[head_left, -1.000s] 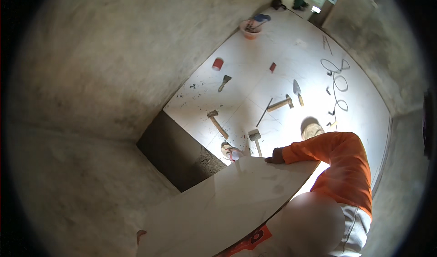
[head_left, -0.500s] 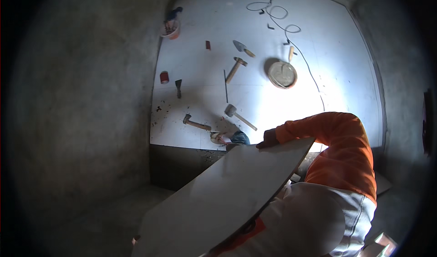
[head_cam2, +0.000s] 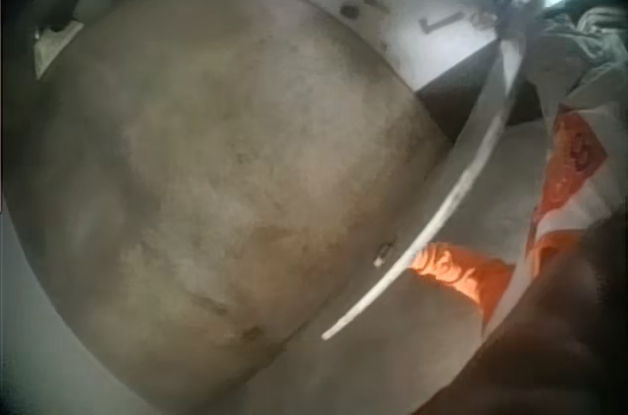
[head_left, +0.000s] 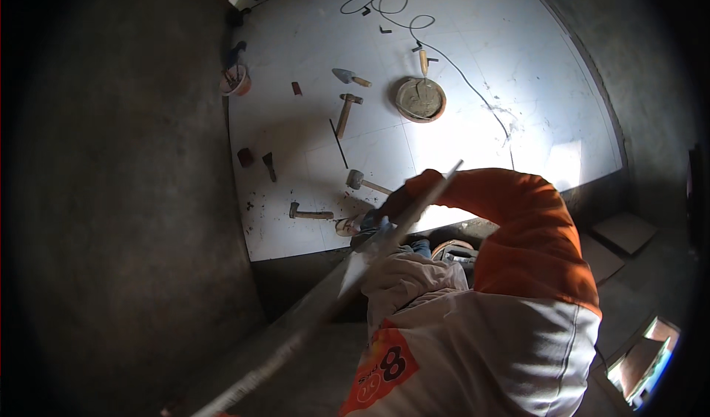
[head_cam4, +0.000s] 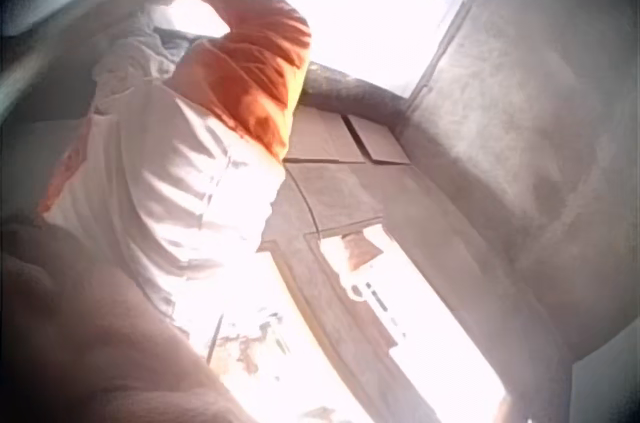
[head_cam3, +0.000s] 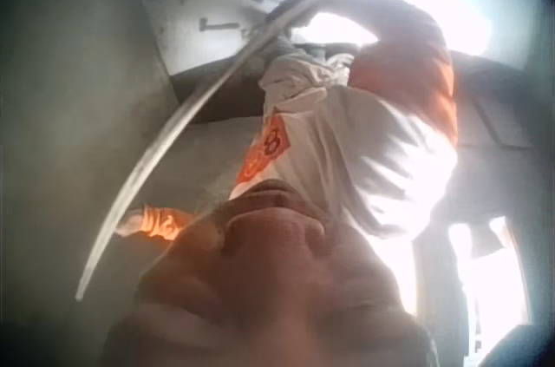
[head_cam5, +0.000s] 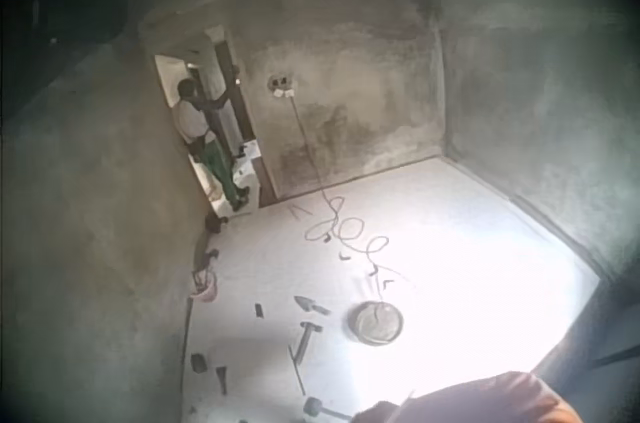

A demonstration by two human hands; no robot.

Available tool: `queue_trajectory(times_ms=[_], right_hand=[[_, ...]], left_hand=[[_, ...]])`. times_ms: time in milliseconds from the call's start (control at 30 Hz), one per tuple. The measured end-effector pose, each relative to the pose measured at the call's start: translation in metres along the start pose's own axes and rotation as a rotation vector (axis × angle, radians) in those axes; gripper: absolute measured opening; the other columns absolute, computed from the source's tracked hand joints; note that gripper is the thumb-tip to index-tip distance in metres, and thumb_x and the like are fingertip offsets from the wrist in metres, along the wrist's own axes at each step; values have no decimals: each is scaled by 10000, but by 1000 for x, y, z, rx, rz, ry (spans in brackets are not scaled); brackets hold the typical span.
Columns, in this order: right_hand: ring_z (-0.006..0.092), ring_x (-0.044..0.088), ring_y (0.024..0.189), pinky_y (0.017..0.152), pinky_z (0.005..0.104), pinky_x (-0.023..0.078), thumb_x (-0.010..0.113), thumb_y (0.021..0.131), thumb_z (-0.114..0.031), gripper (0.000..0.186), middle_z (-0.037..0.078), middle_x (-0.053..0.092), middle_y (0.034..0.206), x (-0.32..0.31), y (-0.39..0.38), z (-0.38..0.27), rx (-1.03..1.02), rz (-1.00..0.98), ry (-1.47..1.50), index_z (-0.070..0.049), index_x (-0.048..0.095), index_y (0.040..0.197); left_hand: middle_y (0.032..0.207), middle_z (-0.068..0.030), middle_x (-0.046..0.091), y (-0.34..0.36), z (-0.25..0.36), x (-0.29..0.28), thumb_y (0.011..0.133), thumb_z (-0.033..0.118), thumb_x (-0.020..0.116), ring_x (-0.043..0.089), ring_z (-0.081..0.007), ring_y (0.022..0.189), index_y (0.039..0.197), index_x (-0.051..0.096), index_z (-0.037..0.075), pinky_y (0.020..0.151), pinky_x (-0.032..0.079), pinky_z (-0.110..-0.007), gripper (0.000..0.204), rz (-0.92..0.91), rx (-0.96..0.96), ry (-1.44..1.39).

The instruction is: The person positions a large white tile on a bed of mortar, lifts it back up to retrieve a bucket of wet cement, and then uses a notched trowel to spread the cement onto the back of the tile while kneeling.

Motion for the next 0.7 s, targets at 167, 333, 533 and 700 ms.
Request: queue_trajectory(times_ms=[167,333,533,700], right_hand=[[263,531,969,839,391,440,410,858,-479,508,137,541,1059,34,21,12,389,33,157,-135,442,1229],[260,539,933,821,396,447,424,843,-501,524,139,551,1021,103,17,30,737,5,164,-121,456,1201],[258,549,890,798,402,456,441,825,-527,546,141,562,976,152,-61,61,1021,41,471,-103,472,1167],[256,558,853,780,407,463,455,810,-549,567,143,572,939,148,-143,66,1142,43,667,-89,486,1139]], left_hand=[[657,-123,500,73,32,-36,888,295,471,516,-261,571,652,437,52,501,392,-362,341,395,515,-23],[765,-105,593,85,123,-74,844,396,551,589,-199,635,889,600,-1,539,498,-319,403,-71,963,662],[387,-11,310,51,275,-75,714,554,631,269,-140,320,439,344,78,335,207,-304,620,136,995,-465],[361,9,284,50,295,-51,683,587,637,247,-118,292,416,330,88,317,202,-295,643,138,949,-311]])
Point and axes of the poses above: each hand's wrist, its own y-axis towards the middle knuckle, its own x-axis out of the palm, z = x × y, the point moved 3 cm from there along y, towards the middle knuckle
